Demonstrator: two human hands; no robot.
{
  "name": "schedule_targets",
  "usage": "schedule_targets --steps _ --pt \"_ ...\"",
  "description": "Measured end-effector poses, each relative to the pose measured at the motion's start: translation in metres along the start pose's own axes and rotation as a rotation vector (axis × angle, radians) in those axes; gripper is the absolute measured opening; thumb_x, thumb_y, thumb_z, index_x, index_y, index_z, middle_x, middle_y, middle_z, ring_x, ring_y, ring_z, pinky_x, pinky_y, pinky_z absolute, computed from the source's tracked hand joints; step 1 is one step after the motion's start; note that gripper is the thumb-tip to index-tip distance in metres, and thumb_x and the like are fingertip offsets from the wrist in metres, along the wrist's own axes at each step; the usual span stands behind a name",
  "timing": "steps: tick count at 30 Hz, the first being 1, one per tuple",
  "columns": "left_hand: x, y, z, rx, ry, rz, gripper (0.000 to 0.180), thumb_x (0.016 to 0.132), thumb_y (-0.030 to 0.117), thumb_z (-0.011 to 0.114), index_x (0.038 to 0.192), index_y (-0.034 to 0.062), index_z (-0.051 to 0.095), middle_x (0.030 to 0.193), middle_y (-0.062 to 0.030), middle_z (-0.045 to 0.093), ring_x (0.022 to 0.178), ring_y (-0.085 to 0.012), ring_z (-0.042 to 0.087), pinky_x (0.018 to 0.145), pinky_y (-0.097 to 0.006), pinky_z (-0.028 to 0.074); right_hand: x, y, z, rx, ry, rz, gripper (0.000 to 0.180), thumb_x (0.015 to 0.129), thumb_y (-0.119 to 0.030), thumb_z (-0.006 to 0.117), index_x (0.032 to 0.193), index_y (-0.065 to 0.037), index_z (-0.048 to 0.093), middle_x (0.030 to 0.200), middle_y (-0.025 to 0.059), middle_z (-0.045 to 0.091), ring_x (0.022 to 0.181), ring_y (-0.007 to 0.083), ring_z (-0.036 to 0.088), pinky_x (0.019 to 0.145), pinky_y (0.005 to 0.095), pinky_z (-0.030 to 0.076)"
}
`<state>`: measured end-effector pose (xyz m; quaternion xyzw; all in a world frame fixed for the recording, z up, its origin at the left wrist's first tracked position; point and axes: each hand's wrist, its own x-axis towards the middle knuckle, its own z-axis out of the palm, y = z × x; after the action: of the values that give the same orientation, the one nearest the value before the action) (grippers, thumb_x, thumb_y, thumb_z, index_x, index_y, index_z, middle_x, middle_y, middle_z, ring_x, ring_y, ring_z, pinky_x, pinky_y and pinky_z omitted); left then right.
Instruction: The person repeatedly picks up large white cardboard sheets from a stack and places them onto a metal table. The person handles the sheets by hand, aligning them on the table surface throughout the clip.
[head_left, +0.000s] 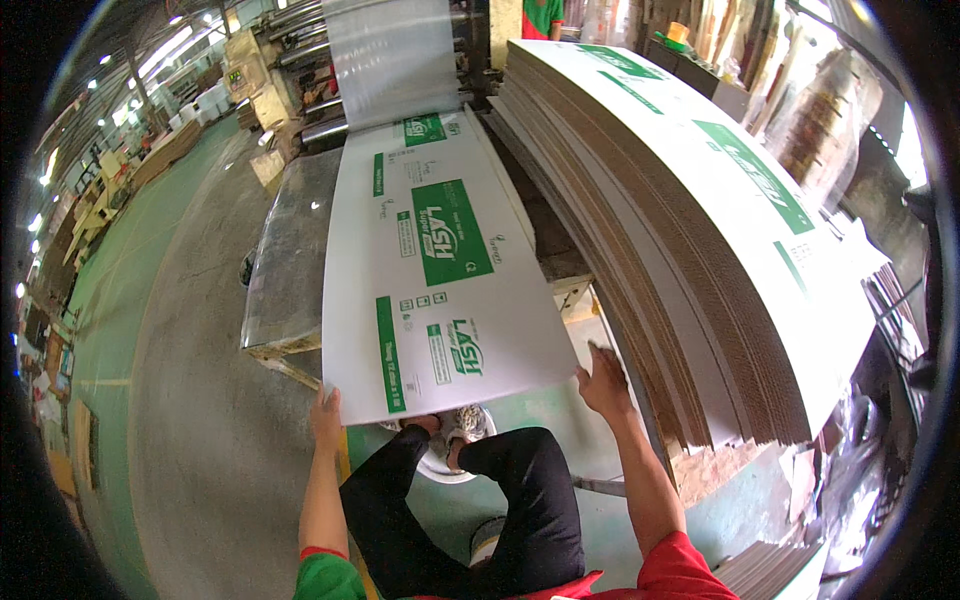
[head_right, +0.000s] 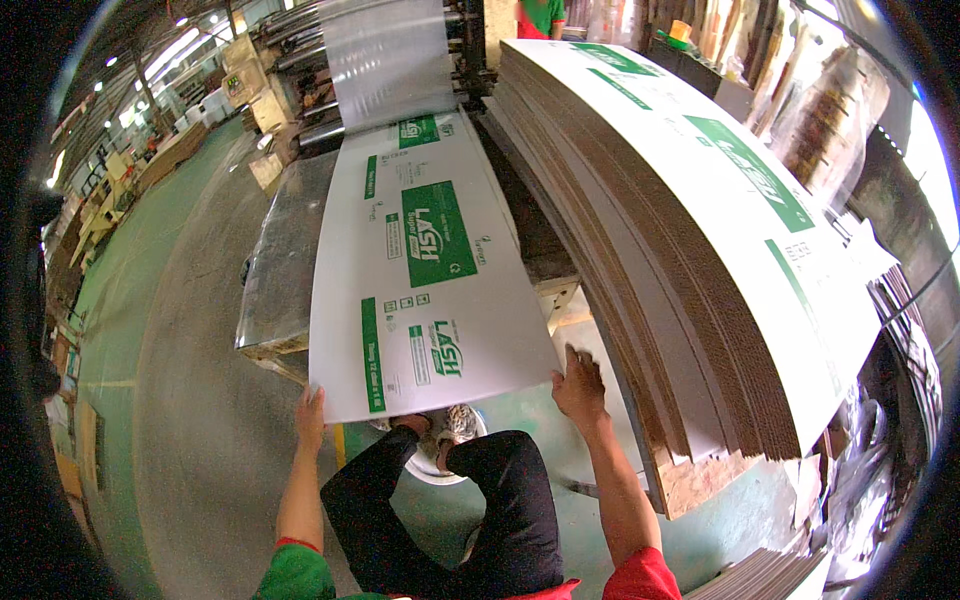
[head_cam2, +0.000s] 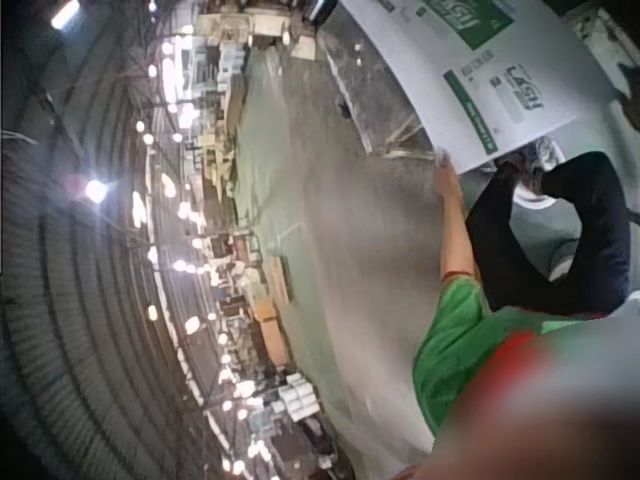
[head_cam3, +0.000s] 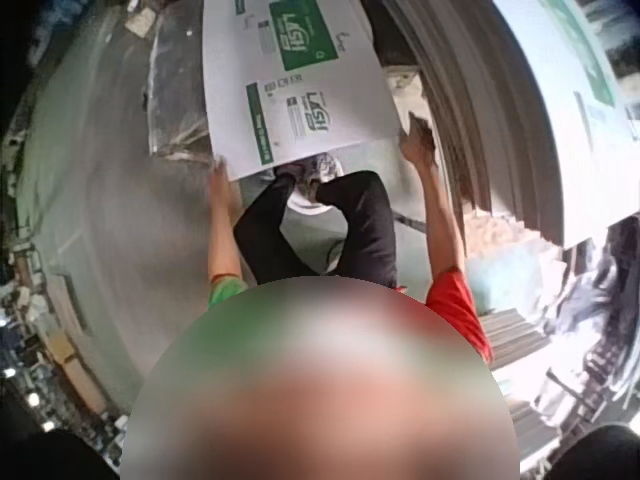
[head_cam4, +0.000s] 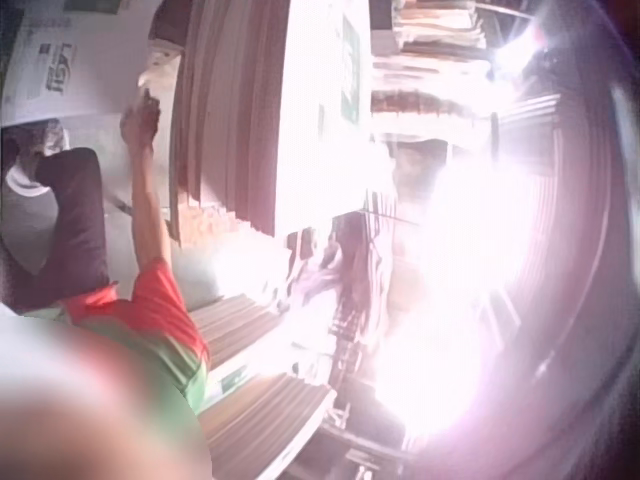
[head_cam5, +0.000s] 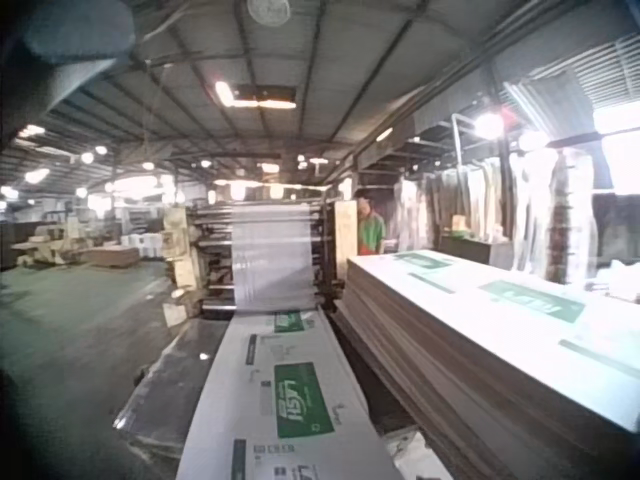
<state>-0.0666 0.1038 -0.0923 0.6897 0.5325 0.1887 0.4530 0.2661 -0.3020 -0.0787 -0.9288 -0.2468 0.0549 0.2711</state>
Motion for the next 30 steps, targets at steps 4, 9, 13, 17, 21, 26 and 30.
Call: schedule_targets --steps 4,9,13,17,21,26,30 --pt "0.028 0.008 0.013 0.619 0.289 0.308 0.074 0.091 0.036 0.068 0.147 -0.0004 0.037 0.137 -0.0239 0.047 0.128 -0.0383 0.044 0.104 -0.048 0.039 -0.076 -0.017 -0.157 -0.275 0.537 -0.023 0.052 0.08 -0.013 0.073 0.127 -0.001 0.052 0.125 0.0219 0.052 0.118 0.039 0.05 0.1 0.0503 0.041" --pt "-0.02 0.023 0.055 0.453 0.183 0.682 0.064 0.09 0.035 0.068 0.137 -0.0025 0.044 0.135 -0.0252 0.046 0.127 -0.0418 0.043 0.106 -0.051 0.037 -0.137 0.04 -0.283 -0.61 0.522 0.373 0.065 0.066 -0.015 0.086 0.116 0.004 0.049 0.117 0.0197 0.048 0.112 0.0383 0.048 0.097 0.0477 0.043" --pt "-0.078 0.037 0.094 0.319 -0.015 0.647 0.061 0.091 0.035 0.068 0.135 -0.001 0.046 0.131 -0.0244 0.048 0.126 -0.0405 0.044 0.105 -0.05 0.038 -0.139 0.08 -0.295 -0.55 0.351 0.324 0.061 0.066 -0.014 0.086 0.113 0.007 0.053 0.114 0.0221 0.053 0.113 0.0373 0.052 0.099 0.0452 0.045" --pt "-0.124 0.054 0.106 0.244 -0.104 0.644 0.057 0.091 0.037 0.068 0.131 0.0007 0.051 0.127 -0.023 0.052 0.117 -0.037 0.054 0.097 -0.046 0.046 -0.136 0.081 -0.296 -0.487 0.391 0.265 0.057 0.066 -0.01 0.084 0.11 0.01 0.054 0.113 0.0261 0.055 0.113 0.0399 0.053 0.1 0.0453 0.045" --pt "-0.203 0.114 0.121 0.046 -0.386 0.463 0.052 0.094 0.038 0.065 0.13 0.0018 0.055 0.125 -0.0214 0.057 0.104 -0.03 0.065 0.081 -0.041 0.055 -0.151 0.034 -0.282 -0.568 0.378 0.233 0.032 0.074 0.006 0.061 0.106 0.013 0.059 0.107 0.0265 0.059 0.104 0.0351 0.059 0.091 0.04 0.052" --pt "-0.35 0.232 0.174 -0.781 -1.516 0.057 0.084 0.092 0.066 0.052 0.142 -0.0017 0.041 0.132 -0.0162 0.056 0.12 -0.0247 0.056 0.098 -0.041 0.051 -0.211 -0.063 -0.262 -0.543 0.527 -0.355 0.029 0.072 -0.001 0.058 0.1 0.005 0.06 0.094 0.0159 0.056 0.086 0.0278 0.053 0.074 0.0403 0.046" --pt "-0.389 0.289 0.172 -0.897 -1.37 0.129 0.041 0.1 0.021 0.055 0.128 -0.0089 0.05 0.123 -0.0179 0.06 0.106 -0.0227 0.064 0.095 -0.037 0.056 -0.273 -0.061 -0.297 0.041 0.526 -0.499 0.032 0.078 -0.004 0.068 0.109 0.003 0.064 0.112 0.0187 0.066 0.101 0.0316 0.064 0.087 0.0403 0.049"
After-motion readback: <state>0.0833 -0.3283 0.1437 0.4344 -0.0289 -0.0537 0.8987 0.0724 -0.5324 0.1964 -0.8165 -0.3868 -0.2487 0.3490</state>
